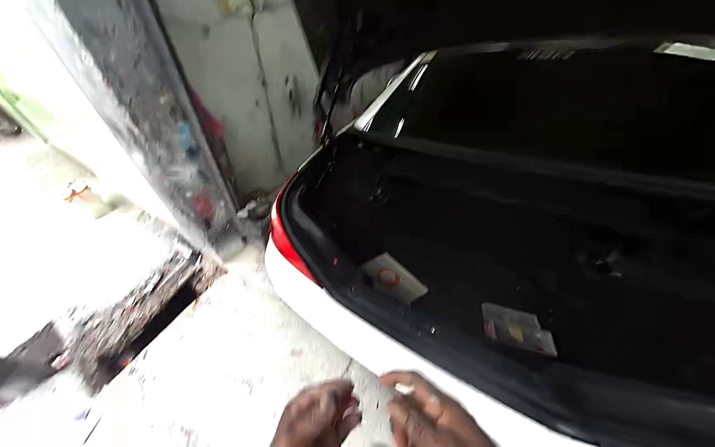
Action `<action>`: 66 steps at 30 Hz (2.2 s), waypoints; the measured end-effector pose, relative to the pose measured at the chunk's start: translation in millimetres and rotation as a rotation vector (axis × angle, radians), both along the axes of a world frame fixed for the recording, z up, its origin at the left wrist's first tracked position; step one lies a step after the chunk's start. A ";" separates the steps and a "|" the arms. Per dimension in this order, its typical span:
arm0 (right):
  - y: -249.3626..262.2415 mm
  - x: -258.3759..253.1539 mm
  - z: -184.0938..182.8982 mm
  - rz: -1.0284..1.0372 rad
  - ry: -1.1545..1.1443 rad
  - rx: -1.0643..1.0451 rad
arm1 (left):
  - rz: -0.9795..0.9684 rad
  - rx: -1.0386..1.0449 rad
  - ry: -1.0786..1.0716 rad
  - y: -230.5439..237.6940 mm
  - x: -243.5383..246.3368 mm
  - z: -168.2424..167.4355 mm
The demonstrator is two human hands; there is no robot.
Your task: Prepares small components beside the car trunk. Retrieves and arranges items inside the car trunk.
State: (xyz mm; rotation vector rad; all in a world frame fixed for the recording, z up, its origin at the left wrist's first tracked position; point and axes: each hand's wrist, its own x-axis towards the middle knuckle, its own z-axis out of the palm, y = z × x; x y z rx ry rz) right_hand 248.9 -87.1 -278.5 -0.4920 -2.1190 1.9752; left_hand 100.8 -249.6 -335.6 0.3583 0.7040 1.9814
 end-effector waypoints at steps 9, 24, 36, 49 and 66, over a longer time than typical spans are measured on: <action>-37.1 -22.1 1.6 0.064 0.141 0.429 | -0.034 0.247 -0.417 -24.8 2.5 -12.7; -72.0 -35.9 -11.9 0.081 0.051 0.494 | -0.039 0.291 -0.453 -47.4 3.5 -26.3; -73.5 -29.2 -13.0 0.116 0.042 0.466 | -0.047 0.259 -0.436 -50.1 11.6 -26.0; -73.3 -20.8 -16.5 0.119 0.032 0.474 | -0.035 0.218 -0.457 -51.6 21.4 -25.4; -73.8 -20.5 -20.0 0.101 0.017 0.455 | -0.043 0.176 -0.480 -51.0 22.2 -28.4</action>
